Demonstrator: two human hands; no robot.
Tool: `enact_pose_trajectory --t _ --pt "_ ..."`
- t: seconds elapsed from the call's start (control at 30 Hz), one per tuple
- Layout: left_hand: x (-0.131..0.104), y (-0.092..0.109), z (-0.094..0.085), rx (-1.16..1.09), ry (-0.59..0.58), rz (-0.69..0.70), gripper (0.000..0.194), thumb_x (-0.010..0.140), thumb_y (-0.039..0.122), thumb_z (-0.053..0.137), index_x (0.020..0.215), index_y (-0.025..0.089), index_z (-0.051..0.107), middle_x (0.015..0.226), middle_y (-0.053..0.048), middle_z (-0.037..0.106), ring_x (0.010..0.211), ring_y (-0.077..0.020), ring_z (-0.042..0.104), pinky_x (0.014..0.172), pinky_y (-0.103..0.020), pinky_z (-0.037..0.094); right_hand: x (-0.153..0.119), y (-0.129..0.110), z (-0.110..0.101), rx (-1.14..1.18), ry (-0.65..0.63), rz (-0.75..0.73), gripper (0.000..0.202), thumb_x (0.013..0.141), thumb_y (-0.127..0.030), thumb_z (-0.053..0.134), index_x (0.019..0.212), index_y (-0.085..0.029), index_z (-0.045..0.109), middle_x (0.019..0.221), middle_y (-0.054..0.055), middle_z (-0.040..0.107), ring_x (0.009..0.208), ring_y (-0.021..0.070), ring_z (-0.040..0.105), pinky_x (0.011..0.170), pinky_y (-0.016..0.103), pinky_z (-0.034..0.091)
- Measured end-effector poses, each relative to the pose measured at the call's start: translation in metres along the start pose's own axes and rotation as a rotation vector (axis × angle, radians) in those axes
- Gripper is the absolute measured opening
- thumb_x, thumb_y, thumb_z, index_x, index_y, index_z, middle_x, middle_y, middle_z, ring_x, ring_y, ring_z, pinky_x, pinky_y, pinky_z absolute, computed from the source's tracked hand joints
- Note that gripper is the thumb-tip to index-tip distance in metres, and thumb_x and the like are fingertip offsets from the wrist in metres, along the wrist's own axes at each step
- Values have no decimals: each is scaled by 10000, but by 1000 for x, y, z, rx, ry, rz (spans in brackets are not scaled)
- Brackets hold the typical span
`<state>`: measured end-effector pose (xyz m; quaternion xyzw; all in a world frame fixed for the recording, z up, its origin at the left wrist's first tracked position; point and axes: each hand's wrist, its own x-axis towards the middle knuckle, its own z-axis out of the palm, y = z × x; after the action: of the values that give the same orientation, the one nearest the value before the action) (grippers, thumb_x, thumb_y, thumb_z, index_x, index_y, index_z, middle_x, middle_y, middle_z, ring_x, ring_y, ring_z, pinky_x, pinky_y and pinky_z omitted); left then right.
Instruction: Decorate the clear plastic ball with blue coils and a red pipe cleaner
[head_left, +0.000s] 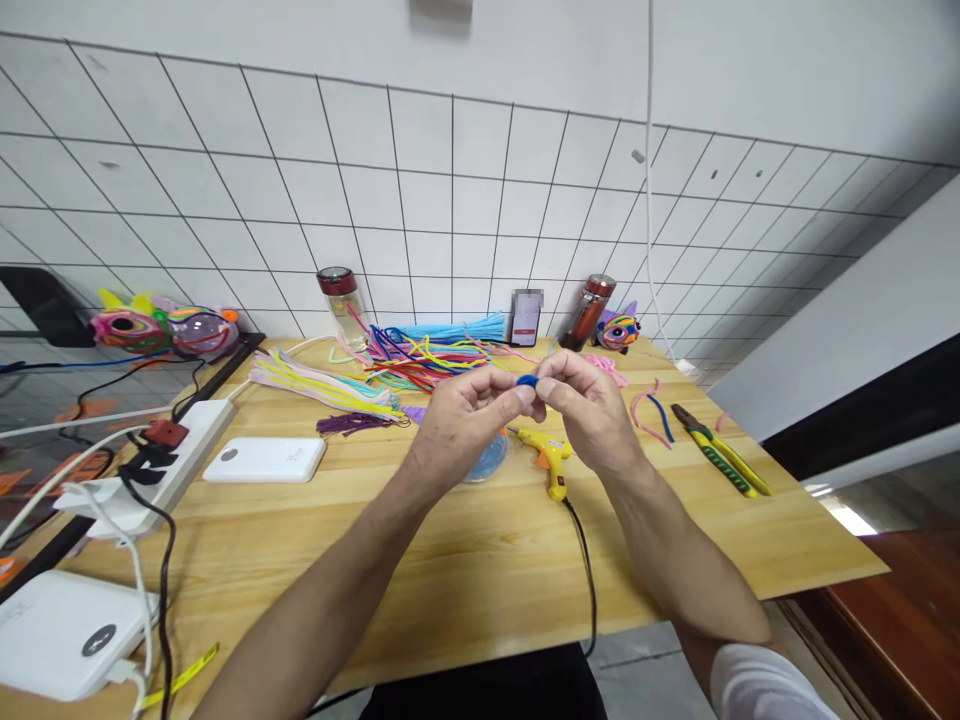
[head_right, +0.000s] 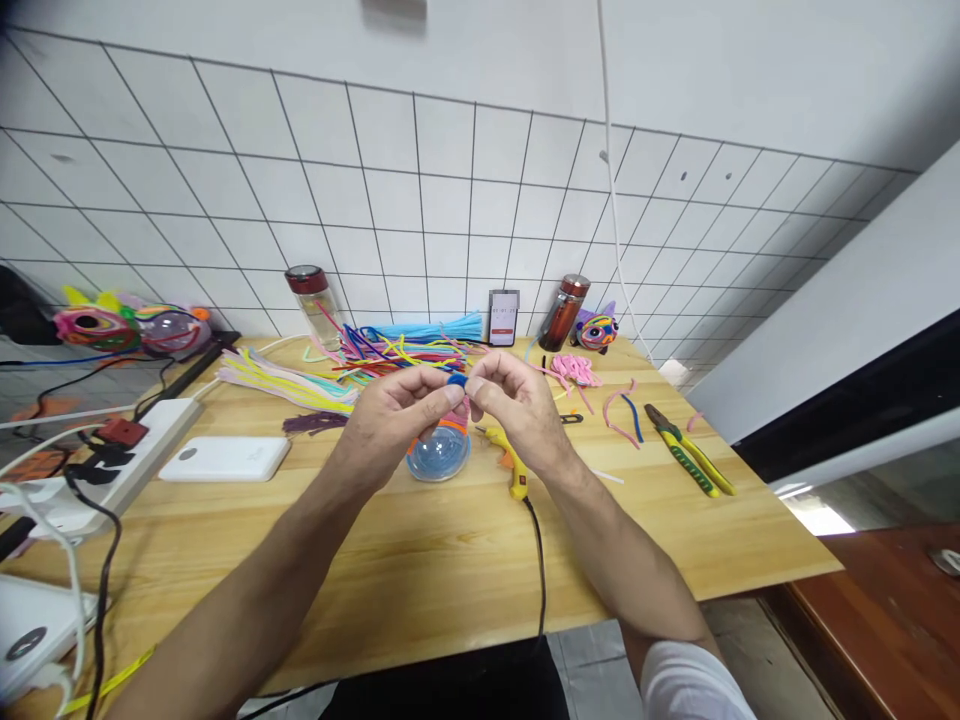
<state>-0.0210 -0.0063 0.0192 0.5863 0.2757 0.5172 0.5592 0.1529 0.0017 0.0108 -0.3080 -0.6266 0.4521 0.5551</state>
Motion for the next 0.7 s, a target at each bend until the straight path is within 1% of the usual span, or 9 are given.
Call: enact_pose_trajectory --t 0.1,0.17,0.23,0.3,0.37,0.43,0.57,0.63,0.7 --pt "-1 0 -1 53 29 21 187 838 334 815 823 167 734 720 -3 711 594 -96 571 568 -223 453 6 -1 -10 -26 -33 67 259 892 -462 776 923 -223 681 769 -22 664 683 149 603 668 283 476" --pt "-2 3 -1 83 65 38 213 833 353 816 797 167 719 719 -5 710 612 -102 584 575 -223 458 6 2 -22 -150 -28 120 331 901 -545 733 910 -219 676 781 -14 659 689 153 601 687 291 480" --pt "-3 5 -1 99 108 59 237 822 367 822 774 168 705 716 -5 709 626 -105 592 591 -226 469 -1 9 -36 -427 -18 212 403 937 -600 651 816 -215 647 751 0 649 690 167 603 688 300 465" --pt "-4 8 -1 102 141 80 251 817 387 825 774 170 705 720 -10 715 643 -113 608 608 -233 481 -18 20 -46 -823 -32 378 440 966 -597 597 747 -216 625 734 33 676 722 204 640 684 313 440" --pt "-5 9 0 98 160 92 272 806 414 837 786 174 711 726 -15 722 655 -122 620 613 -241 484 -40 35 -50 -1184 -76 597 434 1008 -570 551 811 -207 686 856 100 767 873 275 723 754 342 460" --pt "-6 9 1 86 171 89 307 783 448 858 795 180 709 723 -14 723 643 -125 614 606 -248 481 -61 50 -46 -1370 -115 781 477 1029 -604 522 967 -193 755 1020 171 812 1042 345 758 856 387 490" --pt "-9 6 4 86 185 51 368 749 504 884 810 191 700 701 3 706 611 -117 578 594 -250 462 -78 73 -33 -1394 -88 837 584 1013 -639 553 1122 -107 768 1143 287 795 1171 415 748 960 452 500" --pt "-15 5 3 110 183 31 371 764 515 865 816 188 699 722 -4 718 601 -108 553 577 -244 440 -75 80 -31 -1374 -46 831 576 1004 -611 578 1129 -80 763 1164 315 784 1193 424 739 974 461 499" --pt "-23 3 0 134 181 10 373 780 521 838 822 177 700 755 -18 737 584 -96 519 551 -237 404 -69 85 -35 -1334 9 818 497 985 -550 615 1059 -82 765 1141 323 785 1180 421 741 963 454 503"
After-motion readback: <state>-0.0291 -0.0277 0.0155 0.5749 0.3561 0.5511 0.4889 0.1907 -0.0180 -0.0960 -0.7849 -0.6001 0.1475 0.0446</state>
